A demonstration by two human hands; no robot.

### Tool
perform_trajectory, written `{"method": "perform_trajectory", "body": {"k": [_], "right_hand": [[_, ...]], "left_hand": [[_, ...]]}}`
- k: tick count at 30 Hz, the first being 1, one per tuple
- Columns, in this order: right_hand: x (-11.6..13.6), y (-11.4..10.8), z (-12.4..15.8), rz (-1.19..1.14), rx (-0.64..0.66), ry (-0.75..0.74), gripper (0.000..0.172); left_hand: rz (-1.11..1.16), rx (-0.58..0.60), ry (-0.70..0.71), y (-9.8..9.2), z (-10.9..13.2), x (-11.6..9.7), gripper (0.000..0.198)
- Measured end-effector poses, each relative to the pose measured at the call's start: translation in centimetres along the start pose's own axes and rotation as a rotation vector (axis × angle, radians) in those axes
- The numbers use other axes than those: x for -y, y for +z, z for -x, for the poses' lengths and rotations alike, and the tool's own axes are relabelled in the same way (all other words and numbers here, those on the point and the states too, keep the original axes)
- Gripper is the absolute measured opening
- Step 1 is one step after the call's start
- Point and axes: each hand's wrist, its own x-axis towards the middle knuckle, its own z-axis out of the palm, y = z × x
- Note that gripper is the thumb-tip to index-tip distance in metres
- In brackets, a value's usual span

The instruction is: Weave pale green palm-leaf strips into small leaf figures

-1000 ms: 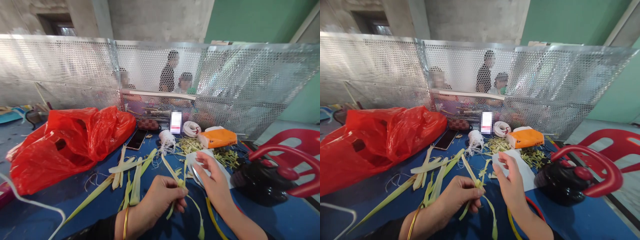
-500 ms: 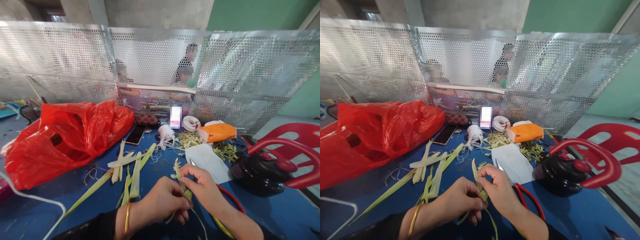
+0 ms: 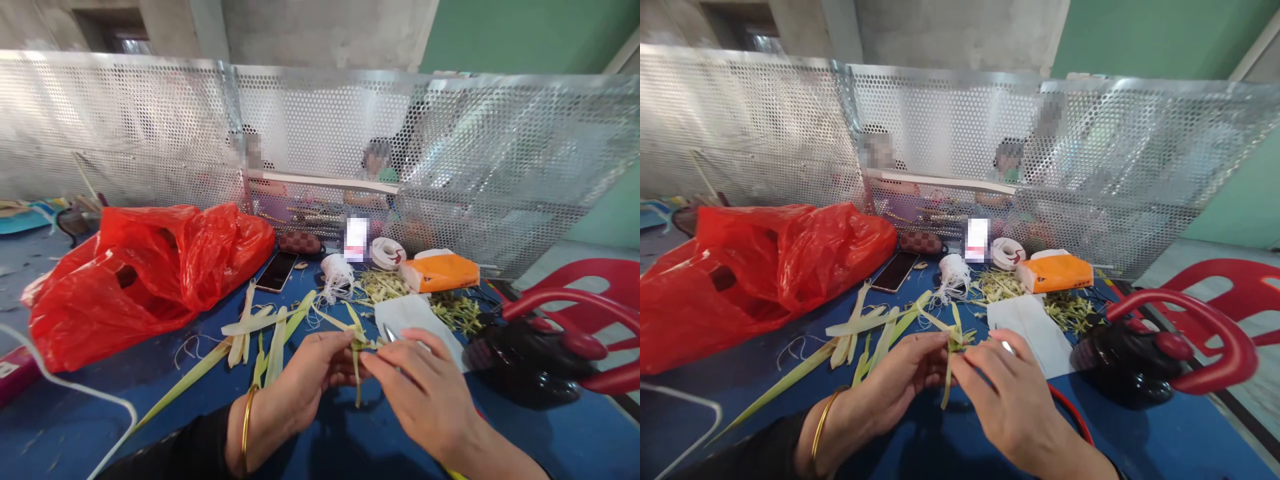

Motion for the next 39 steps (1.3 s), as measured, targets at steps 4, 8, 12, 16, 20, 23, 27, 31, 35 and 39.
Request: {"method": "perform_trajectory", "body": {"k": [4,8,12,16,20,23,27,31,35,39], "right_hand": [[0.6,1.4,0.5,0.045,0.115,-0.081,0.031],[0.8,1.9,1.0,0.039,0.088,-0.138,0.033],[0.9,1.4,1.1,0.028,0.029,-0.174,0.033],[1.2,0.8,0.6,0.012,-0.017,-0.199,0.037],[1.6,0.3,0.1,-0.007,-0.022,-0.233,0.037],[1.8,0.4,0.1,0.004,-0.031,-0.262,0.035],[2.1,1.0,0.5,0.019,-0.023,-0.283,0.027],[2.3,1.4,0.8,0.004,-0.022,-0.307,0.027],[2.4,1.7,0.9,-0.001,-0.031,-0.321,0.026],[2.5,1.8,0.9,-0.008,-0.029,-0.351,0.024]], "left_hand": [[-0.022,0.055,0.014,0.2,0.0,0.3,0.018],[-0.096,0.058,0.026,0.3,-0.1,0.5,0.02],[-0.135,0.022,0.047,0.3,-0.1,0.4,0.023],[-0.157,0.024,0.038,0.3,0.1,0.0,0.014],[-0.147,-0.027,0.03,0.4,0.2,-0.4,0.02],[-0.102,-0.061,0.049,0.5,0.2,-0.6,0.023],[-0.052,-0.075,0.062,0.3,0.1,-0.3,0.029],[-0.038,-0.084,0.058,0.1,-0.1,0.1,0.032],[-0.001,-0.112,0.056,0.2,-0.1,0.1,0.032],[-0.008,-0.143,0.04,0.3,-0.1,0.1,0.032]]}}
